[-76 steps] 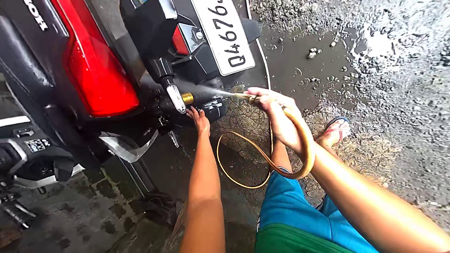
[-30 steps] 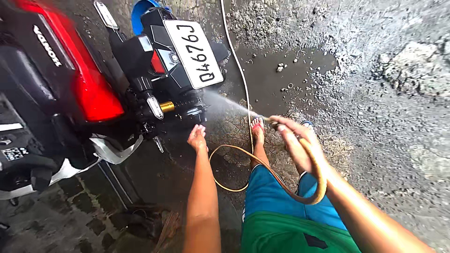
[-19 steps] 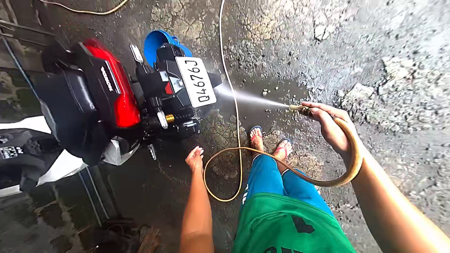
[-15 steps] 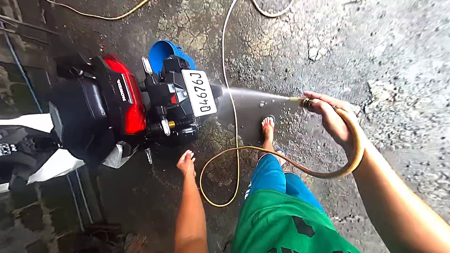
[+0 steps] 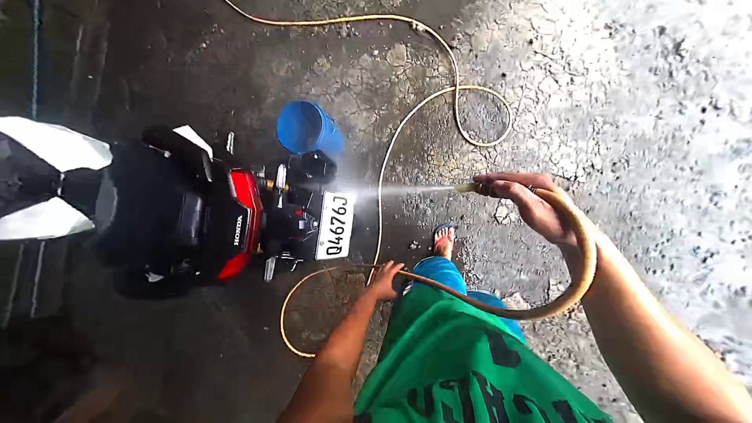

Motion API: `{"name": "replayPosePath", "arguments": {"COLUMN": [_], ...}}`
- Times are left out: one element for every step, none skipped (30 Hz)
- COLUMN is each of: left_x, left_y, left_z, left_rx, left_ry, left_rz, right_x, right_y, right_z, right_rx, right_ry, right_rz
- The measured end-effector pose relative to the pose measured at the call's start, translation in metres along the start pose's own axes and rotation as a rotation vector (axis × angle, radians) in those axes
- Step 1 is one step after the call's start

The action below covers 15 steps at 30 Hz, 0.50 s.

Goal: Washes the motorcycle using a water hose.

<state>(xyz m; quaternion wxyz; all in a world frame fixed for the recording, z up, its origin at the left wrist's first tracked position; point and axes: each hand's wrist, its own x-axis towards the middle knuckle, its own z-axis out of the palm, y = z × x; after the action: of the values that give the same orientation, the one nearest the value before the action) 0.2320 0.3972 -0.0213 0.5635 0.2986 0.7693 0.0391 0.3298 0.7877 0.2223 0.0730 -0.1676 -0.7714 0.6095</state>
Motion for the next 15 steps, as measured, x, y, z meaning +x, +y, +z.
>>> {"name": "replayPosePath", "arguments": {"left_x": [0.005,0.012,0.017,0.02,0.023,0.024,0.023,0.019,0.014,0.009,0.006,0.005,0.005,0.003,0.002], "left_y": [0.015,0.025,0.033,0.04,0.046,0.052,0.058,0.065,0.071,0.075,0.078,0.08,0.086,0.097,0.112], "left_z": [-0.001,-0.003,-0.006,-0.008,-0.011,-0.014,-0.018,-0.022,-0.024,-0.026,-0.026,-0.024,-0.023,-0.021,-0.017], "left_rx": [0.013,0.001,-0.033,-0.083,-0.125,-0.155,-0.178,-0.211,-0.252,-0.31,-0.369,-0.408,-0.45,-0.509,-0.555], "left_ry": [-0.02,-0.02,-0.003,0.022,0.052,0.085,0.126,0.181,0.262,0.354,0.459,0.568,0.65,0.665,0.629], "left_rz": [-0.01,-0.016,-0.017,-0.018,-0.028,-0.06,-0.123,-0.217,-0.32,-0.418,-0.498,-0.558,-0.603,-0.643,-0.675], "right_x": [0.016,0.033,0.052,0.07,0.087,0.104,0.121,0.139,0.159,0.182,0.201,0.213,0.22,0.222,0.223], "right_y": [-0.007,-0.015,-0.022,-0.028,-0.033,-0.036,-0.04,-0.045,-0.049,-0.048,-0.049,-0.05,-0.051,-0.05,-0.042], "right_z": [-0.007,-0.013,-0.018,-0.023,-0.03,-0.041,-0.056,-0.073,-0.09,-0.105,-0.118,-0.126,-0.129,-0.128,-0.127], "right_rx": [0.002,0.01,0.022,0.027,0.013,-0.004,-0.006,0.007,0.022,0.027,0.022,0.016,0.016,0.009,0.009], "right_ry": [-0.046,-0.09,-0.134,-0.185,-0.23,-0.257,-0.254,-0.223,-0.19,-0.157,-0.155,-0.181,-0.225,-0.289,-0.369], "right_rz": [-0.006,-0.011,-0.017,-0.017,-0.017,-0.013,-0.004,0.021,0.03,-0.005,-0.053,-0.083,-0.095,-0.08,-0.03]}}
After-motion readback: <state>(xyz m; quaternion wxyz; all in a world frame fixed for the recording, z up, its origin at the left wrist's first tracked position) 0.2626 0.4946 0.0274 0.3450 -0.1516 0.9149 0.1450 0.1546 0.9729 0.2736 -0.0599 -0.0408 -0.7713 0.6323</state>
